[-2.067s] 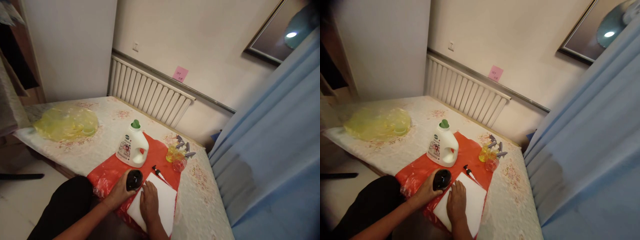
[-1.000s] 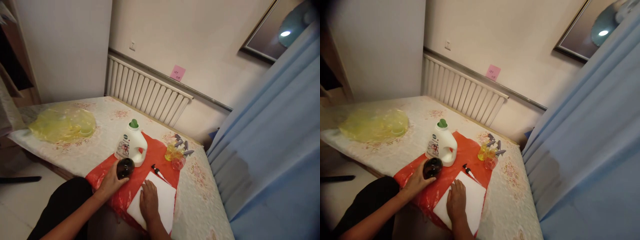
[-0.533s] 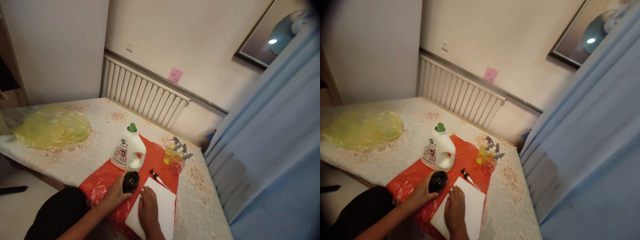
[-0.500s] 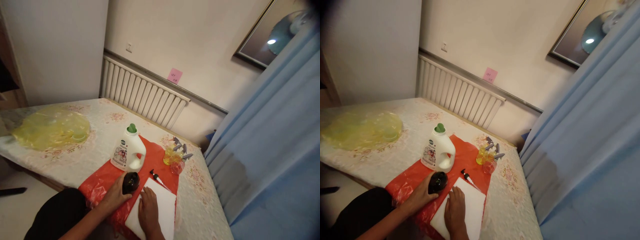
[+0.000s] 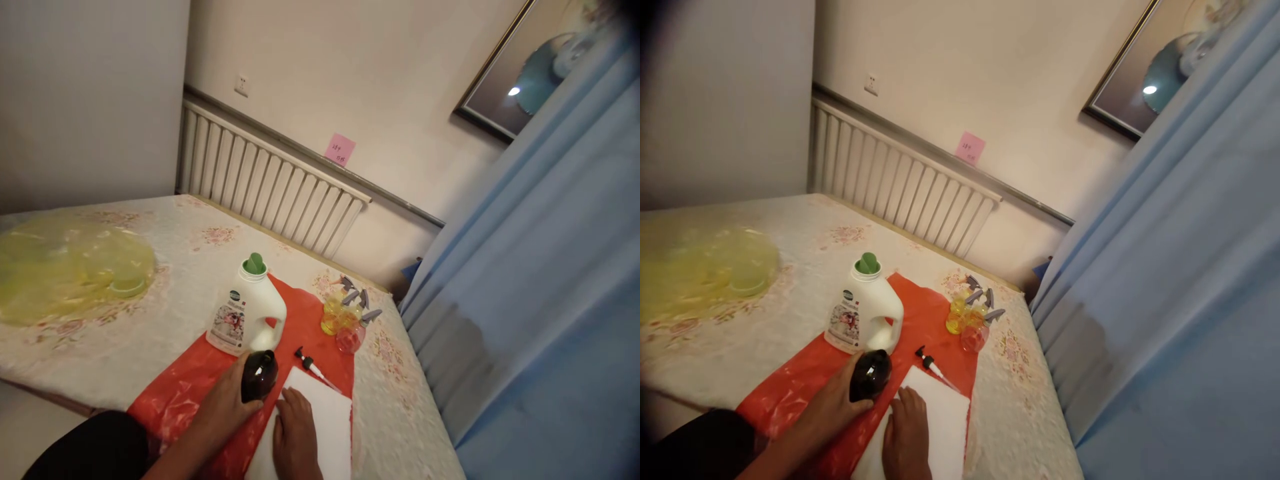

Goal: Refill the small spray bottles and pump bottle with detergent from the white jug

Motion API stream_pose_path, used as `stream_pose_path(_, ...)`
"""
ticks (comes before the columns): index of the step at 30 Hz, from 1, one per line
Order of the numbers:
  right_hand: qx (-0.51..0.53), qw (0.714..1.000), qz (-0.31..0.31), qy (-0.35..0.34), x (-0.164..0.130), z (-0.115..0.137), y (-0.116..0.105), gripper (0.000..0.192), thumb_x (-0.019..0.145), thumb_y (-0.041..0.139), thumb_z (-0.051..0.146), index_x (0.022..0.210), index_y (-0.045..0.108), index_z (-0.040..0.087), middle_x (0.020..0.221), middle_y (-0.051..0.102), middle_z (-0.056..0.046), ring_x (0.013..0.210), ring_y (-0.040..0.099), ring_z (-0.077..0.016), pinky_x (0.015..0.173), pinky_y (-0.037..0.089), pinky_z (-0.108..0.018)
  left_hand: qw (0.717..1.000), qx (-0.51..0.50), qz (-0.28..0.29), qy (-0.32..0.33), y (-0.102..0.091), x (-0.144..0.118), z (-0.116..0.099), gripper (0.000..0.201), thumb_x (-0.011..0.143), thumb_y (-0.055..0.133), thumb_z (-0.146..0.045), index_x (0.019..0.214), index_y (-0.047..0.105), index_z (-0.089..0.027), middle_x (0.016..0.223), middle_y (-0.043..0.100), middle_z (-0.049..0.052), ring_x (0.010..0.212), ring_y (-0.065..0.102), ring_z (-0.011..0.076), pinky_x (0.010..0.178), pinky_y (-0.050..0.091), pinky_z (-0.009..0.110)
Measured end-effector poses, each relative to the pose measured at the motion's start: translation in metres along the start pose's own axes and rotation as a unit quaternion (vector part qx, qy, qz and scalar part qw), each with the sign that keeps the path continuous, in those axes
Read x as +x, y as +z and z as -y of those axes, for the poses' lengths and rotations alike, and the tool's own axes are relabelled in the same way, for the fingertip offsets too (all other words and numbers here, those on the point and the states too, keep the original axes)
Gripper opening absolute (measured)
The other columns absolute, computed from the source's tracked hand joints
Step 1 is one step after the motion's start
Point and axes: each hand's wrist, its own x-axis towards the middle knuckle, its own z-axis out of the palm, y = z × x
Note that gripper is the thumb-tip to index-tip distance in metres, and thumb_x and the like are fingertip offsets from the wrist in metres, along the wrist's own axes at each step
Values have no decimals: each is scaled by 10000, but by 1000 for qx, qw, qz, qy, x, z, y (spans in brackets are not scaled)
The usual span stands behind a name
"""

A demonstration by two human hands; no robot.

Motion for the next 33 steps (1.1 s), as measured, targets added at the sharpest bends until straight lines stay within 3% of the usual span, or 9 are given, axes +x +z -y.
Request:
stream_pose_path(7, 37, 999, 12, 8, 16, 9, -10, 461, 896, 501, 69, 1309, 614, 241, 1210, 697, -113, 1099, 668, -275, 950, 581, -470, 991, -34, 92, 88, 3, 7, -20, 844, 609, 665, -198, 1424, 466, -283, 1394, 621, 81, 1295, 576, 340, 1083, 464, 465)
stream_pose_path(12, 17, 1000, 20, -4, 17, 8, -7, 532, 884, 484, 53, 1375, 567, 240, 1272, 678, -120, 1166, 646, -286, 974, 573, -486, 983, -42, 132, 118, 9, 32, -27, 859, 593, 668, -188, 1427, 473, -241, 1400, 618, 93, 1296, 570, 339, 1097, 455, 445)
stream_pose_path(17, 0, 1000, -17, -14, 13, 2, 4, 548, 845, 486, 57, 1350, 580, 247, 1257, 693, -119, 1142, 662, -301, 939, 594, -496, 985, -38, 139, 96, 22, 44, -5, 925, 592, 692, -207, 1476, 422, -228, 1435, 590, 118, 1325, 545, 353, 1110, 447, 465)
stream_pose_path(22, 1, 999, -33, -26, 9, -9, 17, 528, 832, 488, 95, 1318, 599, 270, 1261, 692, -112, 1129, 665, -310, 899, 602, -482, 985, -86, 112, 103, 34, 42, 19, 911, 611, 662, -198, 1481, 416, -310, 1475, 565, 68, 1365, 514, 361, 1157, 409, 508)
stream_pose_path(26, -3, 999, -37, -24, 2, -17, 27, 537, 807, 485, 95, 1299, 592, 283, 1268, 686, -109, 1126, 663, -316, 912, 584, -490, 986, -80, 106, 104, 40, 41, 31, 854, 607, 677, -216, 1428, 490, -356, 1468, 576, 31, 1368, 510, 371, 1169, 408, 512)
stream_pose_path(33, -6, 999, -37, -9, 1, -15, 28, 520, 803, 464, 82, 1262, 599, 285, 1270, 679, -108, 1141, 655, -313, 925, 575, -494, 986, -65, 104, 113, 50, 40, 48, 939, 600, 675, -239, 1493, 412, -361, 1515, 531, 40, 1408, 468, 362, 1190, 386, 500)
